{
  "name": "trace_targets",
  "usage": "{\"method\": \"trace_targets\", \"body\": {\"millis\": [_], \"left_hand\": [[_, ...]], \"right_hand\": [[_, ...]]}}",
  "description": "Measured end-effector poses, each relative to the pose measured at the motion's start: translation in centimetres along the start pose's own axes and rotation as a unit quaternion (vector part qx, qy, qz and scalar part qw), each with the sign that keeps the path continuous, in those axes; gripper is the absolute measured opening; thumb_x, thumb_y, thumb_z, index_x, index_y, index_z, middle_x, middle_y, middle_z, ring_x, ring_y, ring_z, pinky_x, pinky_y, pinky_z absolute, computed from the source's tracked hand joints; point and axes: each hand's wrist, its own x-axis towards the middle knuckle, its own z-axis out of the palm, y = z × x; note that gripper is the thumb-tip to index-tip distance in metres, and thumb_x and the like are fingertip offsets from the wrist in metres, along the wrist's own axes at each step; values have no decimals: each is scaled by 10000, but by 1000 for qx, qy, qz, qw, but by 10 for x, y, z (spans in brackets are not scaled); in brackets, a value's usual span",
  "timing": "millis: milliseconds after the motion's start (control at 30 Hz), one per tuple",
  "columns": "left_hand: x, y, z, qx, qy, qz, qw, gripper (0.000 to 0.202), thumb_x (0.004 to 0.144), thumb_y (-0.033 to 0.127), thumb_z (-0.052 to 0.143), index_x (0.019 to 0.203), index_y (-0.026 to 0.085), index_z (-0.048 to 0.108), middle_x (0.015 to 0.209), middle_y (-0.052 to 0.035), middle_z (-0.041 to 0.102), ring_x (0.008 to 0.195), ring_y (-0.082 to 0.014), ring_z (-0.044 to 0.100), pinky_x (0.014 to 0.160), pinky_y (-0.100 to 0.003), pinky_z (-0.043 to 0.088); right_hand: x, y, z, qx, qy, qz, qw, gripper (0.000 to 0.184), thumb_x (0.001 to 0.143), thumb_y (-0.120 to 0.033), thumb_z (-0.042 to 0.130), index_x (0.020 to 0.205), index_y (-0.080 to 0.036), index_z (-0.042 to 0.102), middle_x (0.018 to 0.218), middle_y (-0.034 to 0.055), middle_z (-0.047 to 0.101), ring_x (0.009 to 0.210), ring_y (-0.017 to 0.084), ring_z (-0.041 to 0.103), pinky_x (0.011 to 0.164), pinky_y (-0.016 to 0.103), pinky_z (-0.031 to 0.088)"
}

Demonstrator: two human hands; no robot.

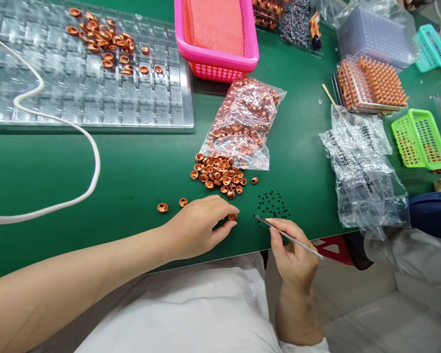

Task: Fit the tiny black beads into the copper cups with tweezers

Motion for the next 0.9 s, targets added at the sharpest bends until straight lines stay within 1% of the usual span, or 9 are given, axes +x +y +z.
{"method": "trace_targets", "body": {"millis": [133, 333, 400, 567, 667, 733, 900], "left_hand": [[0, 0, 0, 0, -2, 0, 1000, 98, 975, 165, 582, 1022, 167, 668, 872, -50, 746, 792, -180, 685, 672, -279, 518], [0, -1, 2, 1, 1, 2, 1000, 98, 969, 167, 596, 1032, 155, 670, 870, -51, 746, 770, -182, 674, 659, -286, 515], [-1, -2, 2, 3, 3, 0, 1000, 98, 971, 175, 597, 1036, 157, 668, 872, -51, 749, 767, -181, 677, 648, -282, 510], [-1, -1, 2, 6, 1, -2, 1000, 104, 978, 179, 590, 1046, 160, 667, 871, -55, 752, 774, -183, 682, 660, -289, 519], [-1, -1, 2, 2, 6, -4, 1000, 101, 972, 180, 597, 1037, 159, 672, 855, -51, 751, 760, -184, 679, 657, -290, 522], [-1, -1, 2, -1, 12, 4, 1000, 119, 971, 169, 592, 1046, 153, 683, 859, -56, 752, 766, -187, 678, 666, -292, 527], [-1, -2, 4, -11, 15, 19, 1000, 143, 968, 154, 586, 1049, 145, 704, 871, -64, 754, 769, -189, 671, 692, -303, 540]], "right_hand": [[-1, 2, 1, -2, -3, -3, 1000, 188, 923, -129, 664, 1068, -244, 695, 1003, 54, 791, 914, 212, 771, 822, 401, 675], [-2, 5, 1, 11, -3, -15, 1000, 243, 901, -81, 673, 1077, -246, 699, 1018, 45, 791, 916, 210, 775, 821, 393, 670], [-2, 4, 1, 11, 1, -15, 1000, 240, 903, -86, 675, 1079, -247, 703, 1021, 47, 792, 914, 214, 776, 817, 397, 669], [-3, -2, 4, 20, 52, -2, 998, 195, 915, -128, 686, 1066, -248, 713, 993, 48, 792, 883, 222, 776, 785, 403, 671], [-3, -6, 8, 39, 82, 3, 996, 190, 912, -119, 688, 1054, -243, 706, 968, 46, 790, 860, 215, 771, 757, 398, 672], [-3, -10, 11, 58, 91, 3, 994, 195, 913, -106, 680, 1054, -240, 700, 954, 46, 788, 858, 216, 770, 748, 403, 673], [-2, -21, 17, 104, 64, -3, 992, 217, 911, -78, 660, 1054, -238, 689, 968, 45, 786, 877, 221, 771, 758, 425, 671]]}}
